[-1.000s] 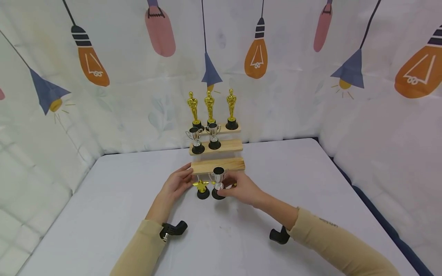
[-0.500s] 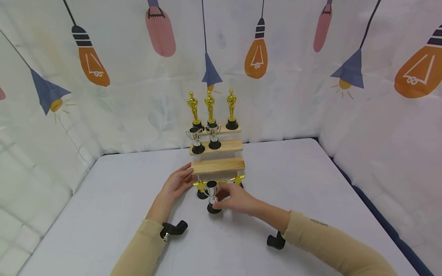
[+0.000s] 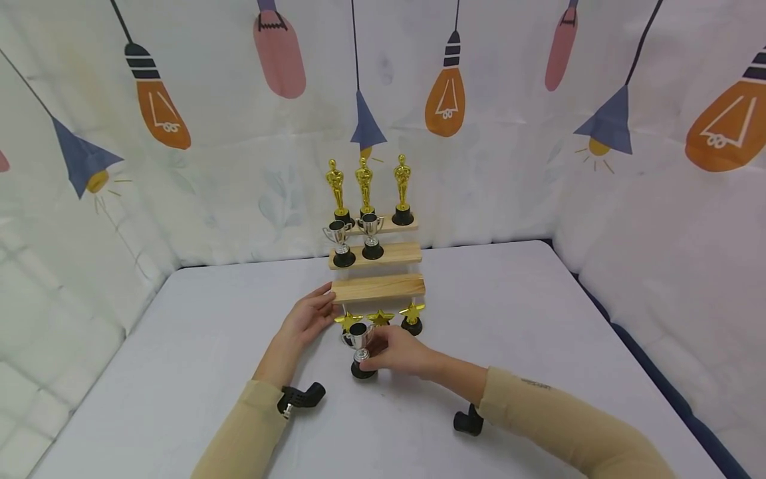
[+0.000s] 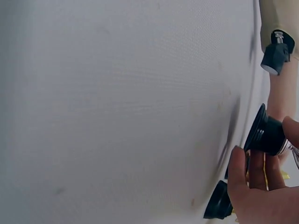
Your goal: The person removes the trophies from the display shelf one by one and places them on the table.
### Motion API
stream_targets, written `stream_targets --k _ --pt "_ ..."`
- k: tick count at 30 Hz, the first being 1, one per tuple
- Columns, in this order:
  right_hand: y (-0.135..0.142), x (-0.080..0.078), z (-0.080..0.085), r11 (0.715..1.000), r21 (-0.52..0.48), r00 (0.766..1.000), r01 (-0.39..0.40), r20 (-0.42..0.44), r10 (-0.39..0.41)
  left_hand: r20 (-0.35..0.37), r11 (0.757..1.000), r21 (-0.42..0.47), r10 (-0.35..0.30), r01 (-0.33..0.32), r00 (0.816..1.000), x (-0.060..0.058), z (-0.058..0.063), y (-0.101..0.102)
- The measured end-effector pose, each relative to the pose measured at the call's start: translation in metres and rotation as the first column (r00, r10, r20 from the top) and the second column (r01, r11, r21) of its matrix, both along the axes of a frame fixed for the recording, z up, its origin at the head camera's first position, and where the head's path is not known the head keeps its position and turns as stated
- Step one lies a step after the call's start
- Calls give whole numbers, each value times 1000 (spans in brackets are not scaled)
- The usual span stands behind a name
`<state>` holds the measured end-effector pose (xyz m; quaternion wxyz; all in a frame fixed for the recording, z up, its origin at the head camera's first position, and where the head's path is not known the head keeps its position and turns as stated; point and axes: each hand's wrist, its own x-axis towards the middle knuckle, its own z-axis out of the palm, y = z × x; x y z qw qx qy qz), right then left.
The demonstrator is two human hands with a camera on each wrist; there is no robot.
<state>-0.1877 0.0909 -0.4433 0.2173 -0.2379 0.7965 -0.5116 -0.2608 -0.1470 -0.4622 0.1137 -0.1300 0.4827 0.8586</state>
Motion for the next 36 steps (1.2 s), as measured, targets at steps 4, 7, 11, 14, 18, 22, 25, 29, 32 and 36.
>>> stream_targets --k 4,7,11,14,18,22,25,29,32,36 --pt "-5 0 -1 1000 -7 1000 -7 13 7 1 1000 1 -4 4 1000 0 1 0" --pt "-9 0 -1 1000 -14 1000 -8 16 8 -6 1000 -6 -13 13 1000 0 1 1" --pt "-12 -1 -2 1000 2 1000 13 12 -13 -11 1000 -8 -14 14 1000 -1 -1 0" --pt "-14 -2 -3 999 26 999 32 0 -32 -17 1000 -11 -16 16 1000 -2 -2 0" --pt "-17 -3 -4 998 49 999 42 -8 -41 -26 1000 -5 -15 15 1000 -1 -3 0" --pt "-19 -3 -4 997 49 999 52 -5 -52 -54 1000 2 -16 16 998 1 -2 0" --pt "-21 -4 -5 997 37 998 64 -5 -64 -67 1000 1 -17 17 998 2 -1 -1" --pt "-23 -4 -8 996 16 996 93 -17 -92 -43 1000 1 -16 16 999 1 -1 -1" --pt "-26 -3 -10 993 6 993 116 -31 -116 -27 1000 0 -10 10 1000 -1 -2 0" --pt "-29 -1 -9 988 43 987 147 -68 -143 -17 1000 1 -1 1 1000 -3 -4 0"
